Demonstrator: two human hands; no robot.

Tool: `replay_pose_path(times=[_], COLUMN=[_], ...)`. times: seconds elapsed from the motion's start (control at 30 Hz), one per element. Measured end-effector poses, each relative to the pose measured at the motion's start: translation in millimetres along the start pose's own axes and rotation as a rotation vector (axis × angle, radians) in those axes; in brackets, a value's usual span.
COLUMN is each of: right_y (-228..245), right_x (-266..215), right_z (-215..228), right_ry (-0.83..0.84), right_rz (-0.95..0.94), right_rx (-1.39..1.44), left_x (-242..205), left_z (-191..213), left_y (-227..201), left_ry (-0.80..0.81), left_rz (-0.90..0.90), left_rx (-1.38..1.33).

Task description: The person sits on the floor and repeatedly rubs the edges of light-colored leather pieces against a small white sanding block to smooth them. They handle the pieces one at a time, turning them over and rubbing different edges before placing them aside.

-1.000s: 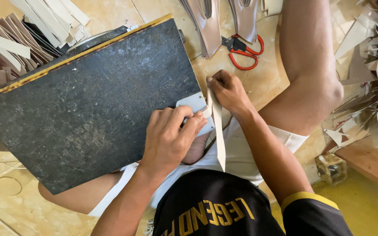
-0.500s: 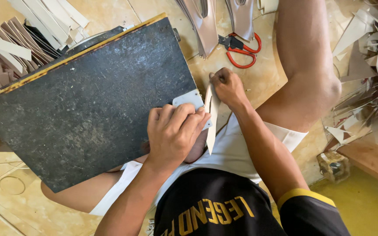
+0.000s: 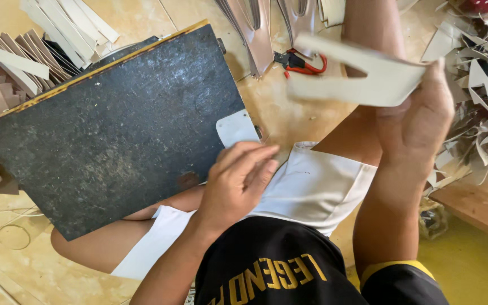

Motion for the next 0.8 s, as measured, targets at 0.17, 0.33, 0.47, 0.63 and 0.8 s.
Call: replay_pose_path(times=[0.17, 0.33, 0.47, 0.63, 0.8], right_y=[-25.9, -93.6, -89.2, -75.3, -75.0], right_x=[-83.3, -150.7, -132.1, -87.5, -75.6], right_z=[-42.8, -38.8, -48.0, -80.6, -103.9], right_ry=[0.079, 0.54, 0.569, 0.72, 0.846], right_rz=[0.024, -0.024, 0.316, 0.452, 0.562], right_rx=[0.003, -0.914, -1.196, -1.27, -1.316], left_x=[14.1, 14.8, -1.7, -12.1, -6.6], left_z=[-34.1, 14.9, 93.7, 121.7, 76.8], left_y=[-11.4, 4.3, 10.4, -0.5, 3.5], left_ry=[0.096, -0.037, 0.095, -0.047, -0.227], left_rz=[0.088, 0.158, 0.463, 0.094, -0.196], left_rx=[-0.767, -0.543, 0.169, 0.747, 0.669])
Point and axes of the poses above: each hand's wrist, its own x-axis towards the middle knuckle, its own z-axis out of the back of the hand, y = z × x, the point moved 2 cm from there along x, towards the middle knuckle, and after that the axes turned 1 degree about z, right-handed, at the moved point
